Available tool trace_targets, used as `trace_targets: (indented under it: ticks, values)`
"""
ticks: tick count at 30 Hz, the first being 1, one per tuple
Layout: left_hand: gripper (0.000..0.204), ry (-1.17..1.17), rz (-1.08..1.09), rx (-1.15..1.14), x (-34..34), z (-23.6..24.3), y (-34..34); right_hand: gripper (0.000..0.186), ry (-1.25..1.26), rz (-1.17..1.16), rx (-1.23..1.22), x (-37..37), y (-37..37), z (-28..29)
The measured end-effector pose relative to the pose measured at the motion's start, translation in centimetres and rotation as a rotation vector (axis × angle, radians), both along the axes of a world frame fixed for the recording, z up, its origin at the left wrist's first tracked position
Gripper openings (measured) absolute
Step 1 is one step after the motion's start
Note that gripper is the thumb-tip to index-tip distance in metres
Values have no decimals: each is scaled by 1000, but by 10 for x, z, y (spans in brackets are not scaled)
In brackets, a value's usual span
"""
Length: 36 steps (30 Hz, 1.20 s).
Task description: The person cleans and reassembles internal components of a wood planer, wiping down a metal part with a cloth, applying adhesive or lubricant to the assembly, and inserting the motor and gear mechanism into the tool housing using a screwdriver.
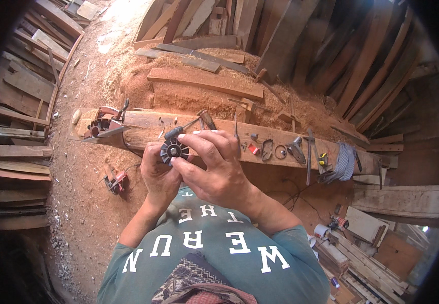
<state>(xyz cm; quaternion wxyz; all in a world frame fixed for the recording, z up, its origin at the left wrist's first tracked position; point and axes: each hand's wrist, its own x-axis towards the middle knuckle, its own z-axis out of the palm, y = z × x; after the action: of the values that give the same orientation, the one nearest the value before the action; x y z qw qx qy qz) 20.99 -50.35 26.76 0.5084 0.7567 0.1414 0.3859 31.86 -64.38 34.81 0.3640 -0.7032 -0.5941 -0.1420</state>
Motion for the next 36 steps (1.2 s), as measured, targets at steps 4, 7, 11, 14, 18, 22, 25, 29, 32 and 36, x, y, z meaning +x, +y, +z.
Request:
trace_targets:
  ticks: [4, 7, 11, 14, 18, 22, 25, 29, 32, 36]
  values:
    - [37, -34, 30, -35, 1, 5, -1, 36, 17, -43, 23, -2, 2, 1]
    - [36, -14, 15, -109, 1, 4, -3, 40, 8, -28, 40, 1, 4, -1]
    - [31, 21, -66, -387, 2, 3, -8, 53, 294, -9, 87, 8, 3, -3]
    - [29, 56, -158, -518, 9, 10, -11, 64, 565, -79, 13, 14, -15, -16]
    - [34, 116, -261, -659, 21, 14, -23, 72, 824, -66, -6, 15, -43, -42]
    - [36, 133, -328, -636, 38, 20, -49, 63, 749, -195, -52, 22, -77, -66]
    - [33, 104, -381, -584, 51, 13, -74, 43, 795, -412, -59, 45, -127, -82]
    - [35, 185, -447, -553, 74, 5, -116, 21, 944, -806, -35, 86, -231, -139]
    - [38, 267, -480, -623, 99, -5, -158, 39, 1232, -585, 25, 98, -292, -159]
    - [45, 336, -543, -650, 136, -37, -226, 58, 1810, -28, 299, 97, -329, -173]
